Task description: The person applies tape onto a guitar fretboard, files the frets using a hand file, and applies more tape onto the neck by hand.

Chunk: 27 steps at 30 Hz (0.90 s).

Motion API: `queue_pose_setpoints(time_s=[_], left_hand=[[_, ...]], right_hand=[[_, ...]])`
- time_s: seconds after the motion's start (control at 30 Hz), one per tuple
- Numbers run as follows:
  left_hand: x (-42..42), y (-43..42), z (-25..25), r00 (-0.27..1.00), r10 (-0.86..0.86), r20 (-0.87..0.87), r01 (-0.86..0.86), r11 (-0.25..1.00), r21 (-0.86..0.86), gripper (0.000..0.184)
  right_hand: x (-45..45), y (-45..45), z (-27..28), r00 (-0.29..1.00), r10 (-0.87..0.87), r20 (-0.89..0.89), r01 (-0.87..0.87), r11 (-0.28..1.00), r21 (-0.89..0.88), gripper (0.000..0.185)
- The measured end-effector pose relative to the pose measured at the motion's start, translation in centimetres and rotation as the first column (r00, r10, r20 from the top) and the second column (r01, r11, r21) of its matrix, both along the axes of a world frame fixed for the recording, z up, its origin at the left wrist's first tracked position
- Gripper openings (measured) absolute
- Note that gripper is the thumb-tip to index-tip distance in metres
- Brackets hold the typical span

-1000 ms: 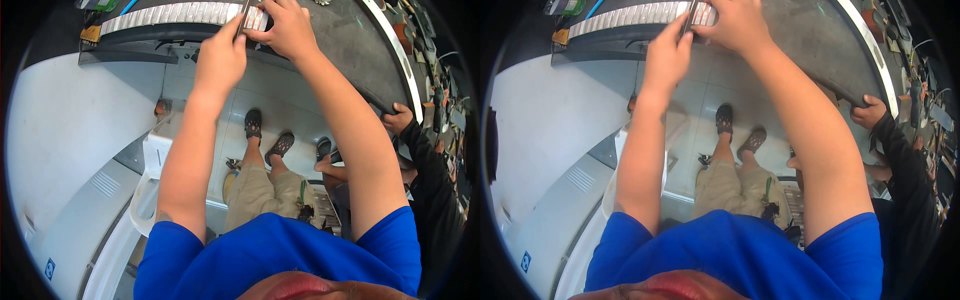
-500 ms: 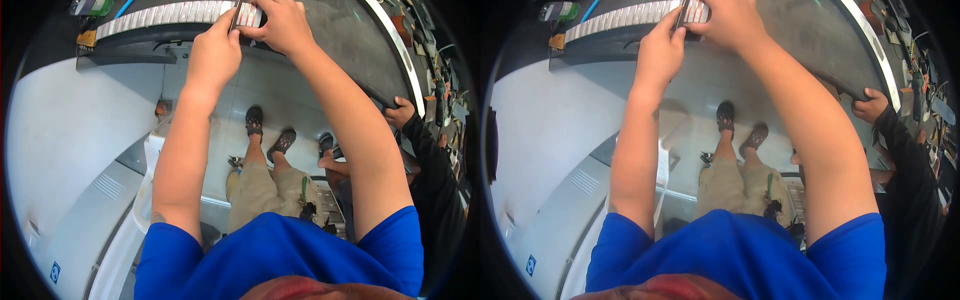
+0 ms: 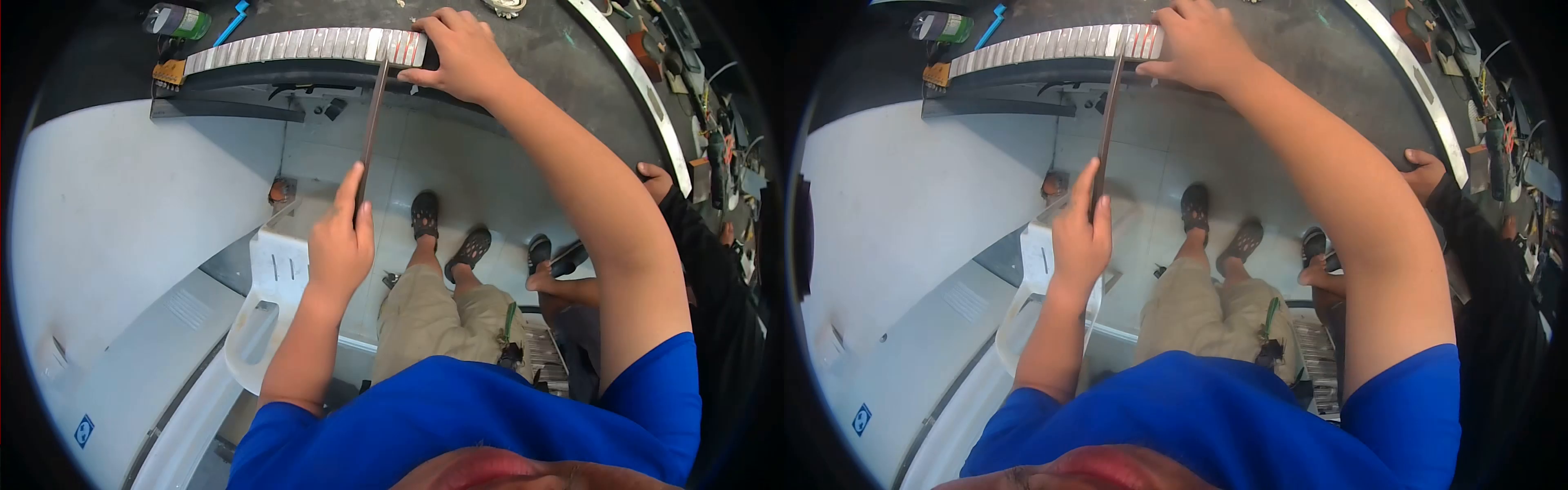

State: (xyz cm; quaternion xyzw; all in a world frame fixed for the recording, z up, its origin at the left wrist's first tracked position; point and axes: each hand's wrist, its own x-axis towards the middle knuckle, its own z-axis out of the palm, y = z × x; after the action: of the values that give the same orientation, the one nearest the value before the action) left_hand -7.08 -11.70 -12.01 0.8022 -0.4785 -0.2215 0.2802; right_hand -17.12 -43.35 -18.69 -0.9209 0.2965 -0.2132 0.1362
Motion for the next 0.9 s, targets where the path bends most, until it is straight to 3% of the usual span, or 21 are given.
queue_pose_setpoints(time_s=[0.1, 0.3, 0.6, 0.63, 0.7, 0.77, 0.9], left_hand=[[-0.5, -1.7, 0.8, 0.999, 0.034, -0.012, -0.033, 0.997, 0.074, 0.055], [-2.2, 1.2, -2.4, 0.992, -0.063, 0.106, 0.062, 0.998, 0.010, 0.059], [-1.2, -1.5, -2.4, 0.977, -0.034, 0.212, 0.045, 0.998, -0.047, 0.063], [-1.0, -2.0, -2.4, 0.972, -0.036, 0.234, 0.031, 0.999, 0.026, 0.063], [-0.8, -3.7, -2.3, 0.960, -0.056, 0.274, 0.010, 0.986, 0.169, 0.063], [0.2, -8.1, -2.2, 0.934, -0.080, 0.349, 0.011, 0.981, 0.194, 0.063], [3.1, -14.8, -2.2, 0.931, -0.109, 0.348, 0.073, 0.991, 0.115, 0.062]], right_hand=[[-0.5, -0.5, -0.4, 0.999, 0.022, -0.043, -0.024, 0.999, -0.035, 0.063], [-0.7, -0.5, -0.6, 0.997, 0.045, -0.067, -0.048, 0.998, -0.051, 0.068], [-0.4, -0.5, -1.1, 0.995, 0.057, -0.083, -0.062, 0.997, -0.053, 0.074], [-0.3, -0.5, -1.3, 0.995, 0.061, -0.075, -0.065, 0.996, -0.059, 0.074], [-0.5, -1.0, -1.1, 0.996, 0.055, -0.075, -0.060, 0.996, -0.072, 0.074], [-0.6, -0.5, -0.8, 0.994, 0.049, -0.099, -0.056, 0.996, -0.068, 0.075], [-0.4, -0.5, -0.9, 0.995, 0.052, -0.083, -0.057, 0.996, -0.070, 0.071]])
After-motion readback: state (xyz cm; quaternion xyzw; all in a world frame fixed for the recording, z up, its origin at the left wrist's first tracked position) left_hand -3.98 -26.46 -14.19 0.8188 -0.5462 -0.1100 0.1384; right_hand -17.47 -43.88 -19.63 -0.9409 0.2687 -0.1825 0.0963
